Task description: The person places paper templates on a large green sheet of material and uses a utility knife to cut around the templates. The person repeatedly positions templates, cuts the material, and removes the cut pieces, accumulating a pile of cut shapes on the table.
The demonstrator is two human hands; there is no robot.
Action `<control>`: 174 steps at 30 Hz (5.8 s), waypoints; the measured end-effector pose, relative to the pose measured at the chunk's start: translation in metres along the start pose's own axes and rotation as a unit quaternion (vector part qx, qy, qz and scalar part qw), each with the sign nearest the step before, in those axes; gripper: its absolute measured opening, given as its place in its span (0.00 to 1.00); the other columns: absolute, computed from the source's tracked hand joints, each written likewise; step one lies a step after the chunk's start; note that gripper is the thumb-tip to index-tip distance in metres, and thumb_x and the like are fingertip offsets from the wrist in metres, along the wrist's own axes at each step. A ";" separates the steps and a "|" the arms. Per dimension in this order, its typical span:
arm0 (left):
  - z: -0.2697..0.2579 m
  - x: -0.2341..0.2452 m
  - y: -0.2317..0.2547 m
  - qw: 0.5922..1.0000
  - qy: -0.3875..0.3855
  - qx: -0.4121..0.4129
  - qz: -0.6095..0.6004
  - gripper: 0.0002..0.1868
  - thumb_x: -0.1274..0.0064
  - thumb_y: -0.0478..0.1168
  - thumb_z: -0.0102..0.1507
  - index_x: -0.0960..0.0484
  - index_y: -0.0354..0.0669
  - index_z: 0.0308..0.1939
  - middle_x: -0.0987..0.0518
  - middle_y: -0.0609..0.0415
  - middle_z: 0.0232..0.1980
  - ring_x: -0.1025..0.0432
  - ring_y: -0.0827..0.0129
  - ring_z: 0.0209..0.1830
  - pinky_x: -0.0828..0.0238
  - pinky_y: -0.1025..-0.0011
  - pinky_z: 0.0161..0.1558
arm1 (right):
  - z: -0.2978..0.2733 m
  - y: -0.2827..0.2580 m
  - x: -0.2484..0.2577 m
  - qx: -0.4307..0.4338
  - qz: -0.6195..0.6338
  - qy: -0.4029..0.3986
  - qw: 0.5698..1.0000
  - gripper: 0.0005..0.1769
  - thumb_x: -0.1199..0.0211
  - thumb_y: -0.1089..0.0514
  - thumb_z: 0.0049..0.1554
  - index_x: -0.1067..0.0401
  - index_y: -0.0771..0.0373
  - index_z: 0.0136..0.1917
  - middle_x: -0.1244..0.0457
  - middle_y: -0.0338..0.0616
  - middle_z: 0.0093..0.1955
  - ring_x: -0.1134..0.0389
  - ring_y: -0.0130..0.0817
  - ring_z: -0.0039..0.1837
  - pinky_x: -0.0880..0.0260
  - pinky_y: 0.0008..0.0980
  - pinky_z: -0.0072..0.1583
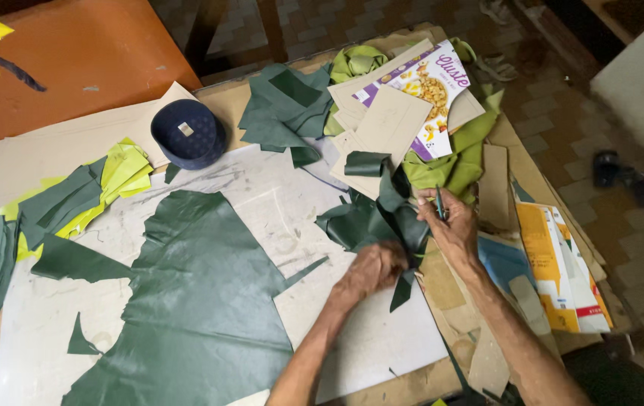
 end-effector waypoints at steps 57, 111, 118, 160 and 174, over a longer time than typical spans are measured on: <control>-0.094 0.115 -0.077 0.719 0.466 0.377 -0.354 0.11 0.43 0.29 0.65 0.24 0.33 0.51 0.17 0.51 0.40 0.21 0.69 0.36 0.21 0.74 0.42 | -0.203 0.057 -0.073 -0.195 0.024 -0.253 0.947 0.10 0.32 0.56 0.61 0.21 0.66 0.50 0.42 0.31 0.32 0.45 0.19 0.36 0.45 0.27 0.37; -0.078 0.061 -0.019 0.793 0.363 0.349 -0.342 0.20 0.51 0.28 0.65 0.21 0.31 0.61 0.16 0.51 0.43 0.24 0.73 0.35 0.24 0.75 0.39 | -0.112 0.026 -0.002 -0.131 -0.023 0.056 0.990 0.24 0.32 0.53 0.58 0.24 0.64 0.65 0.37 0.41 0.33 0.49 0.15 0.27 0.54 0.23 0.29; 0.033 0.134 -0.075 0.897 0.369 0.214 0.119 0.24 0.42 0.38 0.61 0.24 0.30 0.60 0.22 0.34 0.55 0.26 0.45 0.51 0.28 0.57 0.53 | -0.031 0.048 0.045 -0.110 0.296 0.111 0.943 0.11 0.37 0.51 0.64 0.29 0.61 0.49 0.37 0.38 0.33 0.48 0.22 0.25 0.49 0.25 0.29; -0.044 0.154 -0.100 0.583 0.486 0.184 -0.625 0.25 0.49 0.32 0.63 0.29 0.31 0.66 0.21 0.50 0.62 0.25 0.65 0.62 0.30 0.63 0.66 | -0.001 -0.055 -0.088 0.284 -0.041 -0.098 0.953 0.15 0.41 0.51 0.72 0.29 0.62 0.65 0.29 0.53 0.56 0.25 0.36 0.54 0.20 0.32 0.49; -0.126 0.208 -0.091 0.626 0.592 0.232 -0.451 0.25 0.51 0.30 0.64 0.28 0.31 0.66 0.20 0.44 0.58 0.22 0.62 0.52 0.25 0.64 0.58 | 0.209 -0.006 0.059 0.152 -0.486 0.122 0.852 0.54 0.18 0.32 0.42 0.31 0.77 0.64 0.36 0.73 0.58 0.32 0.57 0.54 0.29 0.52 0.50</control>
Point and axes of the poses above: each hand's wrist, its own z-axis towards the middle knuckle, its own x-axis out of the back of the hand, y = z × x, the point moved 10 cm from there along z, towards the middle knuckle
